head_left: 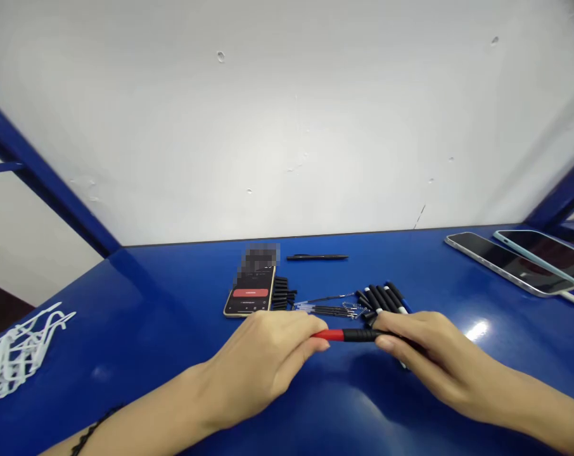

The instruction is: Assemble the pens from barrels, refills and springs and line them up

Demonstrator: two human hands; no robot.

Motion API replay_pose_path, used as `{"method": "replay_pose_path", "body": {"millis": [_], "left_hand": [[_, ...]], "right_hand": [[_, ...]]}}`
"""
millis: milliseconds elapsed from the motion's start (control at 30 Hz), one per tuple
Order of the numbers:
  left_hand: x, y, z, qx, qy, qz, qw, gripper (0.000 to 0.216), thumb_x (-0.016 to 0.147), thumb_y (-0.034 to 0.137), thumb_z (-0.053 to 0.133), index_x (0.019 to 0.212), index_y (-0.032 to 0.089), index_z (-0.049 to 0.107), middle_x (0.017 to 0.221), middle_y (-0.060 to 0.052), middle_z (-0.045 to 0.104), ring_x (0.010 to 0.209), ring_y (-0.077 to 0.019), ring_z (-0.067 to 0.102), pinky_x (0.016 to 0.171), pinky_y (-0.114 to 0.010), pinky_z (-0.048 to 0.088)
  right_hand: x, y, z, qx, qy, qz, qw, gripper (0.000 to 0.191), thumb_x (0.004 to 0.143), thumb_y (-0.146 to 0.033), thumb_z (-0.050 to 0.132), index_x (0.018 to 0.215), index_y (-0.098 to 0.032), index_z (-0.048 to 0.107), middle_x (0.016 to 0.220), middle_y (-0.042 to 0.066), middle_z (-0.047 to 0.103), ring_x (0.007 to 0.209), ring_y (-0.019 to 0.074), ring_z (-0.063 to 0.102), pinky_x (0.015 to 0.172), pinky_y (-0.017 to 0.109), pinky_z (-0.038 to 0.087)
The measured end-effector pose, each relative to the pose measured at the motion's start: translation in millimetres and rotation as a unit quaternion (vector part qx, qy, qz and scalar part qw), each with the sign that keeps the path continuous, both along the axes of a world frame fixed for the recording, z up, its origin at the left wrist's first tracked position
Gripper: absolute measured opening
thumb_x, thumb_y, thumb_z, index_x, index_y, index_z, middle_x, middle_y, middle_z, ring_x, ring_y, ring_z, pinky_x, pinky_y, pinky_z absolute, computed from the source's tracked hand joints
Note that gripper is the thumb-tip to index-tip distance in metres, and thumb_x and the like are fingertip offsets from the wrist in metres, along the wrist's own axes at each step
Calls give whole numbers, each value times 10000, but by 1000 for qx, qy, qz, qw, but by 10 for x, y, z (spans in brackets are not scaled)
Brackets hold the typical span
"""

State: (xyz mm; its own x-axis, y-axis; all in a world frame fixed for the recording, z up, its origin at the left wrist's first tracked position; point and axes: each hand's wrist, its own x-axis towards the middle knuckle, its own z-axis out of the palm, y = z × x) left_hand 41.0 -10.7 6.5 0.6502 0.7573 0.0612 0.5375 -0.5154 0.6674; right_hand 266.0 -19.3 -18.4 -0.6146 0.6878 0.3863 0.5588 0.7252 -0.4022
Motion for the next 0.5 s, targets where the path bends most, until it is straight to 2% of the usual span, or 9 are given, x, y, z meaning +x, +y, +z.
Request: {"method": "replay_pose_path", "body": {"millis": [33,67,133,200,233,300,400,500], "left_hand": [[-16,24,5,67,27,-21,997,264,881,271,373,974,174,600,837,-39,603,760,-150,539,714,-244,396],[-38,66,23,103,47,-42,993,276,886,278,365,1014,178,588,871,-44,610,791,-156,547,735,-246,400],[-101,211,84,105,70,-53,991,282,890,309,369,1073,215,562,935,-26,601,838,-139,546,756,-225,404],[-184,424,148,130,71,10,989,318,905,322,314,1106,219,538,1016,-30,581,904,-140,529,790,-236,399],[-229,545,168,158,90,46,982,334,912,303,285,1044,196,572,1004,-40,582,903,-145,528,788,-246,397],[-306,777,173,192,156,53,967,275,865,287,400,880,166,647,884,-53,601,835,-172,535,746,-275,391],[-354,1027,99,185,192,28,963,181,786,247,522,769,182,690,786,-42,622,748,-176,546,677,-273,378],[-324,1136,-1,178,204,13,963,155,750,229,553,730,197,703,734,-35,631,705,-170,551,623,-258,363]], "right_hand": [[-15,0,11,-37,5,-7,999,225,907,-216,359,700,-209,448,538,-51,481,457,89,438,448,189,331],[-15,12,21,-64,5,-9,998,243,907,-231,362,679,-209,443,528,-55,473,449,85,430,443,187,328],[33,70,29,-87,-1,-19,996,263,910,-263,355,677,-206,464,541,-48,487,456,87,432,448,193,335],[136,166,12,-73,0,-45,996,237,910,-278,351,777,-202,531,614,-21,535,506,102,471,483,210,361],[196,221,-6,-53,6,-65,996,219,906,-286,361,867,-200,559,666,-2,561,549,116,499,511,224,376],[305,325,-52,-32,17,-88,995,241,900,-294,375,1007,-192,566,772,33,599,644,145,544,573,252,407],[384,420,-110,-33,15,-96,995,278,902,-295,363,1035,-183,580,799,51,612,677,164,560,587,270,424],[375,430,-123,-39,14,-94,995,293,903,-304,353,1009,-178,595,758,46,606,655,165,556,580,275,426]]}}
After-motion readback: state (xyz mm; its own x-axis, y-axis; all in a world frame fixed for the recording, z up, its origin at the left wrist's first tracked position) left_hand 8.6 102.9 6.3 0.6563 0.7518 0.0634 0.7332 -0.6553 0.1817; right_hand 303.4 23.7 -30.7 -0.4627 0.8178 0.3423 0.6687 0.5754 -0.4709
